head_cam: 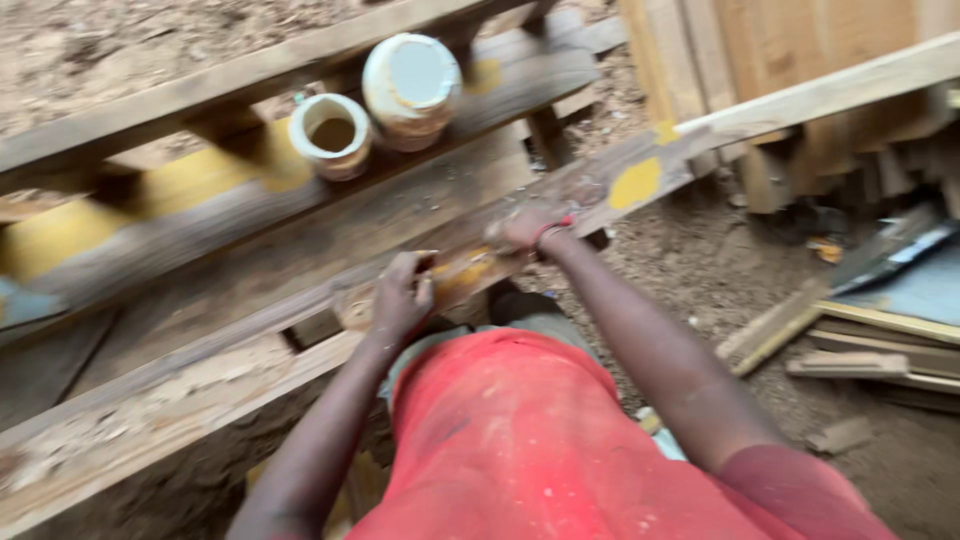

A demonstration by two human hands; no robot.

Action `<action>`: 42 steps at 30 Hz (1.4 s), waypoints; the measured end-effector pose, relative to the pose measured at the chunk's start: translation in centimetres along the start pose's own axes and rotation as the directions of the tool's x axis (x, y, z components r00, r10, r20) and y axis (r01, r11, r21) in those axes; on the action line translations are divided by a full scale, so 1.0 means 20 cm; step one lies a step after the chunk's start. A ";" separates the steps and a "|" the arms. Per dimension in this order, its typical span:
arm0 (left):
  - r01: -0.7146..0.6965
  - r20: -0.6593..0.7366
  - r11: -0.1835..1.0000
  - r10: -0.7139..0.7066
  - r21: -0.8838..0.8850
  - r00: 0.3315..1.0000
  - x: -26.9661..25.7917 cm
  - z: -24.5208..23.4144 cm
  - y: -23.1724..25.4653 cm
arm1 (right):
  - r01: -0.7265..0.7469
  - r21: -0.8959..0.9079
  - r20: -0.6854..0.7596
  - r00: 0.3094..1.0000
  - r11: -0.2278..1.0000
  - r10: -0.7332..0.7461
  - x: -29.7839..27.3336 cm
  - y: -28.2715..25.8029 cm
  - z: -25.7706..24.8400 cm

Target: The person applies wood filler to gaps in a large wooden beam using a small applicator tool and wipes away excess with their fingers.

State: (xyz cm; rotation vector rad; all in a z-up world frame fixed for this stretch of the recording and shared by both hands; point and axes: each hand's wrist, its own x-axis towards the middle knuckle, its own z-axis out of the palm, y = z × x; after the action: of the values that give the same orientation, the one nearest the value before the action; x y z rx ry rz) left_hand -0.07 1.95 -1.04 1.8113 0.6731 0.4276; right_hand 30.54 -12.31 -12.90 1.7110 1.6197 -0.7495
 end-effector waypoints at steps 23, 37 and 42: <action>-0.330 0.453 0.562 -0.090 0.759 0.887 0.14 1.19 0.26 | 0.405 0.765 -0.074 0.828 -0.501 0.556 -1.26 0.74 0.40; -0.431 0.358 0.646 0.250 0.631 0.899 0.26 1.63 0.49 | 0.428 0.492 -0.322 0.899 -0.759 0.298 -1.45 0.99 0.57; -0.480 0.292 0.671 0.381 0.565 0.877 0.08 1.46 0.47 | 0.375 0.551 -0.358 0.913 -0.745 0.195 -1.38 1.00 0.52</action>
State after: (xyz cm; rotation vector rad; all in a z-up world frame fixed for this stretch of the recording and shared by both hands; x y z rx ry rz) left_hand 20.61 -20.71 -1.88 2.6416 0.2665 0.3947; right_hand 48.82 -37.87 3.68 2.7496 0.4487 -3.5515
